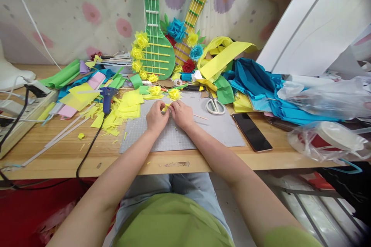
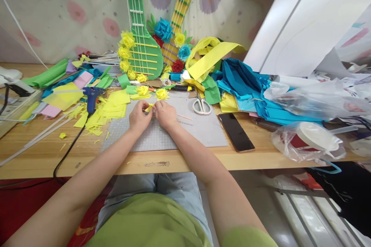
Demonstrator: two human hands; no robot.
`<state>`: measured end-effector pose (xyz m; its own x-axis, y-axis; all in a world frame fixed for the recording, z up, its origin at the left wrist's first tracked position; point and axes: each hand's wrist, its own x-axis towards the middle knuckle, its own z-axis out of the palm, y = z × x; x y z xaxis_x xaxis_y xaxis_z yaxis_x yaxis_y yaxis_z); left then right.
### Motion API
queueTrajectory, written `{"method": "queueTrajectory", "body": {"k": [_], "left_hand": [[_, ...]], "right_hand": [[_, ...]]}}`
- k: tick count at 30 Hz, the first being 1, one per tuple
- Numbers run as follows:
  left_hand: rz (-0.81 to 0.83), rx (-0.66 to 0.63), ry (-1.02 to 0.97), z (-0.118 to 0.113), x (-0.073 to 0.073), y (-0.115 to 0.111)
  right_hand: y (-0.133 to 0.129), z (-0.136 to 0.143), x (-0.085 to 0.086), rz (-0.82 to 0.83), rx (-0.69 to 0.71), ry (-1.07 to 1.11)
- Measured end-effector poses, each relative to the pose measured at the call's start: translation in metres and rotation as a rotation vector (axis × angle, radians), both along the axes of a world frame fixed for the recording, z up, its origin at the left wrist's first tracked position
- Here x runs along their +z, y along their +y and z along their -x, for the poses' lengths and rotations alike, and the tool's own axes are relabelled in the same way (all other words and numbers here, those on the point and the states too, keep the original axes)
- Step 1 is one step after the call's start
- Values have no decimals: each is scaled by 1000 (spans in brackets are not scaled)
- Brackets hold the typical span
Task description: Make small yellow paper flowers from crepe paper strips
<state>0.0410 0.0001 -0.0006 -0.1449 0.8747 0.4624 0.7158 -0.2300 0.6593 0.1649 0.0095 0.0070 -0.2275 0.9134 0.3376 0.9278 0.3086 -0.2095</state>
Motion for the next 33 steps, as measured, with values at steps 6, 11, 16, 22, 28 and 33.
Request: {"method": "queueTrajectory", "body": {"k": [6, 11, 16, 22, 28, 33], "left_hand": [[57, 11, -12, -3, -2, 2], [119, 54, -16, -1, -2, 4], [149, 26, -34, 0, -3, 7], [165, 50, -63, -1, -2, 6], [131, 29, -145, 1, -2, 6], [130, -18, -189, 2, -4, 8]], "right_hand": [[-4, 3, 2, 14, -11, -8], [-7, 8, 4, 38, -21, -15], [-6, 8, 4, 91, -48, -29], [-4, 7, 2, 95, -49, -15], [-4, 8, 2, 108, -24, 0], [-4, 6, 3, 106, -33, 26]]}}
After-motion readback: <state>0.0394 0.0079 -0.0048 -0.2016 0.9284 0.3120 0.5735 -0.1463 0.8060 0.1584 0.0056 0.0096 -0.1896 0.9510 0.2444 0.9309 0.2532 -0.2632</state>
